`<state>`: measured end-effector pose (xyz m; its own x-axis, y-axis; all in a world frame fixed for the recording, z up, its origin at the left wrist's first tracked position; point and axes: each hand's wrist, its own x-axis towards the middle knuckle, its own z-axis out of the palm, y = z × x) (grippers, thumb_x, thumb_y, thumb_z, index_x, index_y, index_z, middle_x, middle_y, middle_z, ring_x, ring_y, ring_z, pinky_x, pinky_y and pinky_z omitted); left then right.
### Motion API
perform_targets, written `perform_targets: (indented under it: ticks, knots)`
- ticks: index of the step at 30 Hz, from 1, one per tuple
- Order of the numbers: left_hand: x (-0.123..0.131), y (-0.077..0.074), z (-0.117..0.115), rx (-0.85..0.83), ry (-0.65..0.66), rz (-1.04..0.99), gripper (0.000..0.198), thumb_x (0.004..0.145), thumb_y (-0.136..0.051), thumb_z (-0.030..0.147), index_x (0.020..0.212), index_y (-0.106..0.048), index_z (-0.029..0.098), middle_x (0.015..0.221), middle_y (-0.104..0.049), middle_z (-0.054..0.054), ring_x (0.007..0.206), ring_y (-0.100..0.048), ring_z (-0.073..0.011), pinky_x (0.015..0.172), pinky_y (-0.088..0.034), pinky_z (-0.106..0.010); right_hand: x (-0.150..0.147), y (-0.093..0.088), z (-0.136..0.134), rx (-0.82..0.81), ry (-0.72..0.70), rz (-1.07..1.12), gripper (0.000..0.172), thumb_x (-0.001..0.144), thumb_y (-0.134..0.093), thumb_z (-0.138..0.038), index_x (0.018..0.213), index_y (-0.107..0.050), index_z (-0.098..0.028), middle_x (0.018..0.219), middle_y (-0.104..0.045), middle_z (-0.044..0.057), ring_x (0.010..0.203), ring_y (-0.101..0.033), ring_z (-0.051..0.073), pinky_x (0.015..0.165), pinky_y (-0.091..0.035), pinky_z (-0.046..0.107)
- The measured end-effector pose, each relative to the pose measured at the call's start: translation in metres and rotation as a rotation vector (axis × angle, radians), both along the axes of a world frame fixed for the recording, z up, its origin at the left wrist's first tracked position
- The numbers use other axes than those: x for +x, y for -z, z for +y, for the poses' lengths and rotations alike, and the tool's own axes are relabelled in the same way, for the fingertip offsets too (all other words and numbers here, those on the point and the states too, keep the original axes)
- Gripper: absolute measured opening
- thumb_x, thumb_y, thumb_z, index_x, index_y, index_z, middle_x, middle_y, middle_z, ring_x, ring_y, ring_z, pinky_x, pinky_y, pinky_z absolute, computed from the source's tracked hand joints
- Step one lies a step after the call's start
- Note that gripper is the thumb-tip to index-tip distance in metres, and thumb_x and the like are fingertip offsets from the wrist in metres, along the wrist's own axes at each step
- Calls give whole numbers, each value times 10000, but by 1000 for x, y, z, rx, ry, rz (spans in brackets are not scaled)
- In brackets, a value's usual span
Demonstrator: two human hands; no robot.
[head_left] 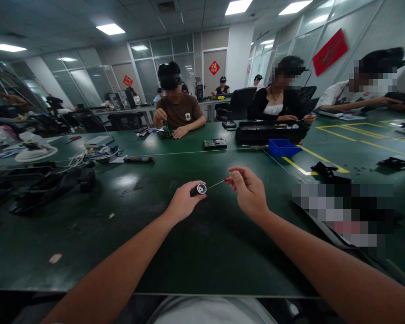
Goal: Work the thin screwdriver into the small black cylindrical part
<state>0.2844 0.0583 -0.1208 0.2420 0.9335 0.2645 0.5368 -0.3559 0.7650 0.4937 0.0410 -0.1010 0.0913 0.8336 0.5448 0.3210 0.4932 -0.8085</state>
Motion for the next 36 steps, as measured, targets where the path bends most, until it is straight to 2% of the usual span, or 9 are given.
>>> perform_targets:
  ticks: [6, 11, 16, 20, 26, 36]
  knots:
    - [-2, 3, 2, 12, 7, 23, 382, 820, -726, 202, 1196, -678, 247, 1244, -674, -42, 1191, -591, -257, 1091, -402, -423, 0, 3, 0, 16, -62, 48, 242, 965, -508, -411, 1017, -624, -205, 783, -694, 30, 628, -620, 153, 579, -488, 304]
    - [-1, 5, 2, 30, 4, 31, 390, 812, -737, 190, 1193, -682, 253, 1255, -669, -39, 1204, -582, -246, 1109, -388, -418, -1, 5, 1, 5, -80, 89, 249, 970, -505, -430, 1013, -616, -212, 798, -703, 29, 641, -635, 156, 585, -499, 304]
    - [0, 5, 1, 40, 35, 25, 384, 815, -734, 185, 1190, -683, 253, 1256, -668, -38, 1202, -581, -235, 1111, -388, -411, -3, 8, 2, -25, -78, 8, 247, 962, -520, -428, 1022, -622, -210, 821, -719, 43, 708, -670, 176, 650, -529, 326]
    - [-1, 6, 1, 43, 47, 27, 391, 815, -741, 208, 1197, -680, 264, 1258, -665, -36, 1197, -580, -237, 1111, -386, -418, -3, 10, 4, -31, -75, 43, 250, 961, -523, -432, 1024, -622, -211, 847, -725, 52, 761, -689, 191, 702, -545, 348]
    - [-1, 5, 1, 33, 46, 31, 390, 822, -732, 215, 1205, -676, 267, 1254, -663, -39, 1194, -577, -239, 1099, -393, -421, -4, 9, 5, -44, -70, 56, 254, 955, -523, -441, 1000, -622, -212, 833, -722, 54, 747, -684, 194, 703, -542, 357]
    - [-2, 5, 0, 50, 59, 46, 393, 820, -735, 219, 1205, -677, 273, 1228, -671, -36, 1168, -584, -237, 1079, -402, -420, -2, 11, 12, -185, -37, 155, 312, 937, -538, -478, 979, -637, -185, 839, -699, 59, 733, -652, 182, 696, -535, 351]
